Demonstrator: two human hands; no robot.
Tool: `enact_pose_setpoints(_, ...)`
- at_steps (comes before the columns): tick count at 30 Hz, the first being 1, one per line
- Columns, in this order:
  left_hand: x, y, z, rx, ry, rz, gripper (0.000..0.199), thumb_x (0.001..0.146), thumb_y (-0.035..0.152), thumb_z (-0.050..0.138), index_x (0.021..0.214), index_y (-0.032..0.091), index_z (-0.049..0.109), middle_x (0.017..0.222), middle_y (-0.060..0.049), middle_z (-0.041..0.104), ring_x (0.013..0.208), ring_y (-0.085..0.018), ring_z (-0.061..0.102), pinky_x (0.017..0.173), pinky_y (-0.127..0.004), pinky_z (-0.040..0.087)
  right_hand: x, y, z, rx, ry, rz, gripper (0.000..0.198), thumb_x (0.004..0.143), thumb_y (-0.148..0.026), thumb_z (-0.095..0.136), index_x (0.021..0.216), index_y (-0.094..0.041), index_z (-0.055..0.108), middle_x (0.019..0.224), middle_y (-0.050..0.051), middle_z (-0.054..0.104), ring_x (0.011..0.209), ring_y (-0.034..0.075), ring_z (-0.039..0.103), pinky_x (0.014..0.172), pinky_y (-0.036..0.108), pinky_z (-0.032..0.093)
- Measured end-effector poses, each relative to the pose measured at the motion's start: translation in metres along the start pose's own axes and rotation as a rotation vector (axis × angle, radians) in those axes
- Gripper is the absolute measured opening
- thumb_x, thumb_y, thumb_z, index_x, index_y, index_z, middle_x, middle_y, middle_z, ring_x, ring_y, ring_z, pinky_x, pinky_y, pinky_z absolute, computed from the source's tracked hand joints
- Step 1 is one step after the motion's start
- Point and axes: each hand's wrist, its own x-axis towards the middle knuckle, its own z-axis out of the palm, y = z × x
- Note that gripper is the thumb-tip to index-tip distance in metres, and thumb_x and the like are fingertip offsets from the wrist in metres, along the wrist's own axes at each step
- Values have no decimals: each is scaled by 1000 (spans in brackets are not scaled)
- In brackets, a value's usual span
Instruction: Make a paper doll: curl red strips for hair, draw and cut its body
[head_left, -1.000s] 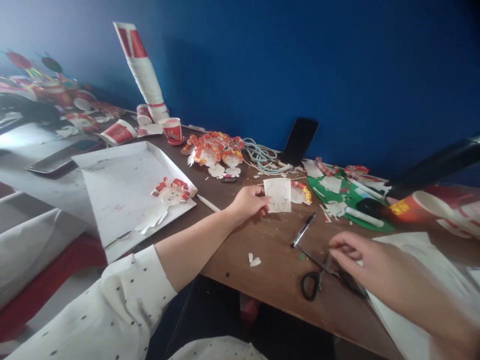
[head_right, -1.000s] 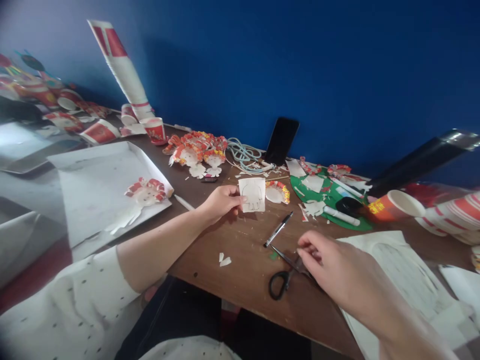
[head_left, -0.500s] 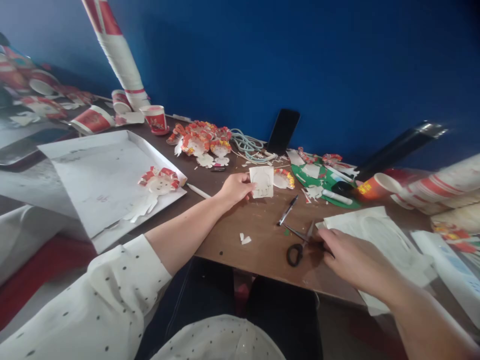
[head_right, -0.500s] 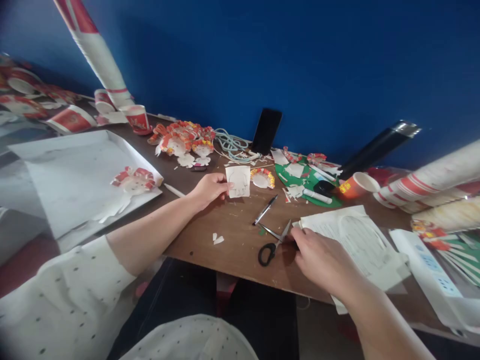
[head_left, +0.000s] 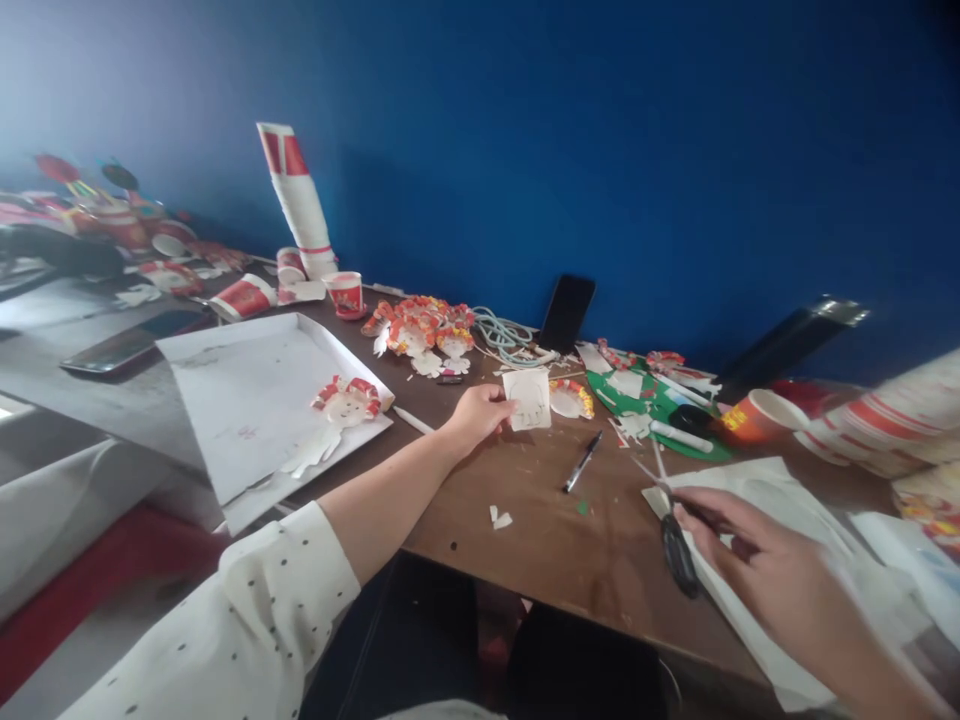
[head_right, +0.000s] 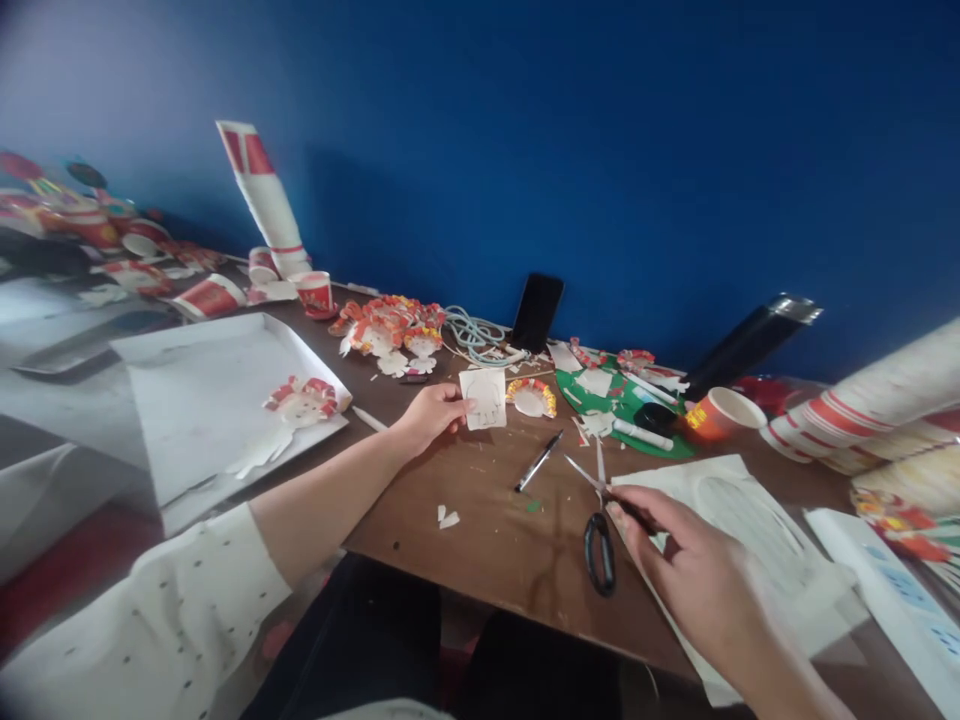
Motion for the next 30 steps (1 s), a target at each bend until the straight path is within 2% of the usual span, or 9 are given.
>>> enact_pose_setpoints(3,1,1,1,-69,33,10,13,73,23,69,67,14,62,53,3,57,42,-5,45,45,-18,33,8,-19,0,507,27,181,37,78,-50,67,107,-28,67,100,7,75,88,25,70,62,29,54)
enact_pose_setpoints(5,3,6,2,-134,52,15,11,71,23,70,71,13,65,57,2,60,47,-6,47,48,-18,36,19,-33,1,781,37,221,40,80,-49,67,114,-29,66,108,8,73,89,24,69,48,24,47)
enact_pose_setpoints(9,14,32,9,-331,99,68,14,69,22,72,78,13,68,66,0,65,53,-5,50,56,-18,39,52,-55,10,1177,22,227,39,81,-44,66,116,-27,65,112,10,70,92,22,66,39,19,33)
enact_pose_setpoints(12,31,52,21,-483,121,77,14,67,18,73,77,13,65,68,0,66,57,-6,56,61,-18,43,85,-63,28,1329,29,267,36,77,-39,72,109,-24,66,104,9,71,89,20,66,37,16,30)
enact_pose_setpoints(16,58,58,43,-662,166,112,17,65,12,70,79,14,61,71,0,67,62,-9,62,63,-20,46,122,-62,61,1446,37,278,39,77,-47,71,105,-20,65,94,9,71,80,18,66,37,17,27)
enact_pose_setpoints(22,89,21,64,-762,129,150,23,61,14,73,82,14,62,76,-4,71,73,-16,69,71,-25,52,137,-40,108,1431,-55,274,44,68,-38,79,104,-19,63,88,6,67,75,16,60,40,18,28)
enact_pose_setpoints(25,94,7,66,-837,65,152,26,59,14,77,82,13,65,82,-7,73,79,-19,70,80,-29,53,128,-34,119,1307,-121,289,46,72,-42,76,110,-20,62,77,1,61,68,13,53,41,18,28)
enact_pose_setpoints(28,92,6,66,-881,-34,120,29,62,16,79,88,10,68,82,-10,74,81,-21,71,85,-32,54,118,-35,119,1185,-164,354,49,74,-46,74,115,-23,61,75,-1,57,66,12,50,42,18,28)
enact_pose_setpoints(30,90,8,66,-908,-44,100,30,61,15,80,89,10,68,83,-10,74,82,-21,71,87,-33,54,115,-38,116,1133,-175,395,47,74,-49,73,112,-24,62,74,-1,55,65,12,50,42,18,26)
